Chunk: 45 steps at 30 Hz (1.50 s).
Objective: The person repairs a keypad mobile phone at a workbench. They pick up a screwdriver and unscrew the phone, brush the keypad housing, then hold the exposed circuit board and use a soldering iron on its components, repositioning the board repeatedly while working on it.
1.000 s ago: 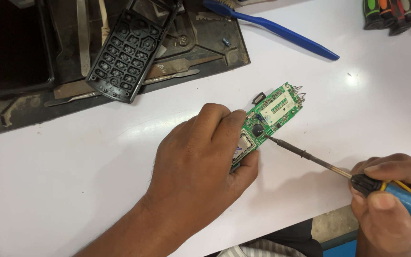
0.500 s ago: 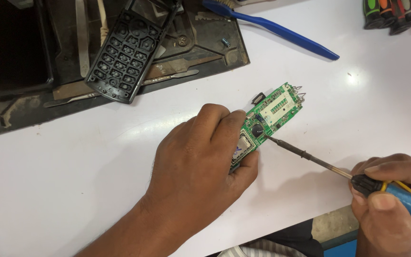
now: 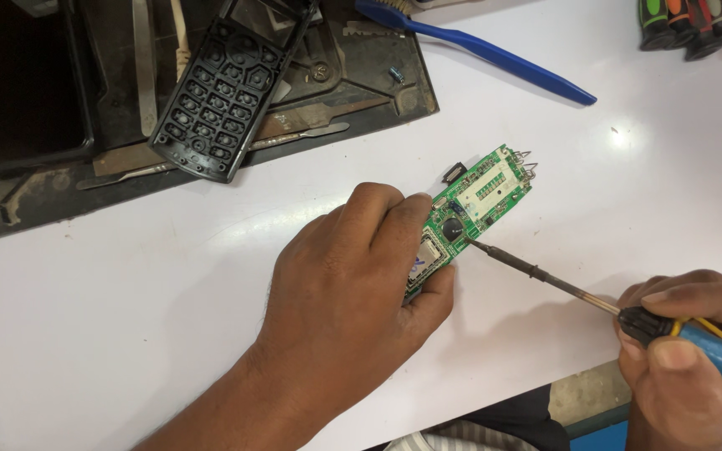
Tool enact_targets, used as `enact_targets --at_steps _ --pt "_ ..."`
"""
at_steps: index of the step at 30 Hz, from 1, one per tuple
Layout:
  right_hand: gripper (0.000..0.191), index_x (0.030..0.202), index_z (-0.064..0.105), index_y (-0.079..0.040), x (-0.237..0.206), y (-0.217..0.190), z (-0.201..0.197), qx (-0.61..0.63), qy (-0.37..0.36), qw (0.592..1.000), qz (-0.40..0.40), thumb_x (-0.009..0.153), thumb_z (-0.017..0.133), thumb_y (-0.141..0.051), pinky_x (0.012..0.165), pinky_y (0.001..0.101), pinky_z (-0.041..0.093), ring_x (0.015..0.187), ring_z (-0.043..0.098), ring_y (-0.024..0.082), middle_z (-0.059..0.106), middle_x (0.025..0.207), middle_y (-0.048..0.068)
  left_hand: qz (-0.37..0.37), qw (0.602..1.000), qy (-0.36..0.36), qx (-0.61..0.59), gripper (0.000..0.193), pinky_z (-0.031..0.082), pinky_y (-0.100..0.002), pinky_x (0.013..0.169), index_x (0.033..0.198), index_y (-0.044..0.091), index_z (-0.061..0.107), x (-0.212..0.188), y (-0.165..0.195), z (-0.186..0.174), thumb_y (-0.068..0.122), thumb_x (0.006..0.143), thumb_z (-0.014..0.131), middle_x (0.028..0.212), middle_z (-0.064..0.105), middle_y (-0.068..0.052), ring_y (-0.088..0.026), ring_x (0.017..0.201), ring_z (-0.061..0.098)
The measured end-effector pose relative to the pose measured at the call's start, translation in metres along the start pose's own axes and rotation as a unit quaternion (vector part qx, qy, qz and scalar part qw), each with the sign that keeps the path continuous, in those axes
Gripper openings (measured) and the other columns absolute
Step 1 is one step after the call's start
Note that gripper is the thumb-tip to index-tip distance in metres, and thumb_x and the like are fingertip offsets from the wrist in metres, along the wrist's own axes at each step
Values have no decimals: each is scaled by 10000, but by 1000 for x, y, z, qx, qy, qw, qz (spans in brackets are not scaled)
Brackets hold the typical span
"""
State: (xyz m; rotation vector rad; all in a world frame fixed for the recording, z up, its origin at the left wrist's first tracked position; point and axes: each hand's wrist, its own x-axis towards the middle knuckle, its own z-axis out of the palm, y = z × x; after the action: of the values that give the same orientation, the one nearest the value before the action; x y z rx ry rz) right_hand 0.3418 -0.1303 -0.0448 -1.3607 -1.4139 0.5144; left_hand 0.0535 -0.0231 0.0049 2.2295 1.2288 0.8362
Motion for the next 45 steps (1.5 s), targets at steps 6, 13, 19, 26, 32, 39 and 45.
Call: enact_targets --at_steps 6,13,19,26,32,39,45 --pt "316 1089 549 31 -2 1 0 3 1 1000 11 1078 661 -264 585 279 571 617 628 177 617 762 139 -8 1000 -8 -3 450 535 -353 599 1147 -39 653 1 0 0 181 795 825 998 583 -100 -207 713 649" --pt "321 1117 534 43 -2 7 -9 -23 -34 999 -2 1076 675 -242 641 299 582 637 672 173 607 790 141 -2 1000 0 -6 449 540 -361 629 1152 -35 650 0 0 0 175 794 824 1007 585 -99 -216 741 658" --pt "209 1082 540 11 -13 32 -16 164 41 983 72 1101 628 -177 581 314 480 603 568 191 572 781 149 -6 1000 -1 -4 477 540 -373 631 1159 -28 651 -1 0 0 191 777 834 1012 585 -105 -236 742 655" --pt "212 1231 541 -32 -9 28 -9 188 50 980 48 1105 613 -186 625 317 553 660 625 170 634 906 151 -3 1000 -7 -13 479 547 -371 651 1166 -26 650 -1 -1 -1 192 782 835 1036 582 -101 -231 770 660" --pt "228 1282 525 22 -1 5 4 64 42 997 33 1111 596 -111 645 325 575 670 624 183 595 954 153 42 999 3 -4 489 545 -343 664 1210 -24 646 -5 0 1 157 797 835 1089 570 -100 -205 803 657" --pt "301 1310 529 52 5 3 6 98 30 994 25 1076 615 -117 668 321 592 712 653 197 626 961 173 74 997 11 10 500 529 -336 660 1254 -43 637 -7 1 1 129 826 830 1107 552 -113 -199 774 630" --pt "255 1308 516 31 0 5 6 128 39 991 24 1134 613 -127 721 321 600 789 664 196 613 1039 165 85 996 18 11 486 527 -333 666 1269 -43 631 -8 2 1 114 848 815 1121 548 -113 -195 782 634"
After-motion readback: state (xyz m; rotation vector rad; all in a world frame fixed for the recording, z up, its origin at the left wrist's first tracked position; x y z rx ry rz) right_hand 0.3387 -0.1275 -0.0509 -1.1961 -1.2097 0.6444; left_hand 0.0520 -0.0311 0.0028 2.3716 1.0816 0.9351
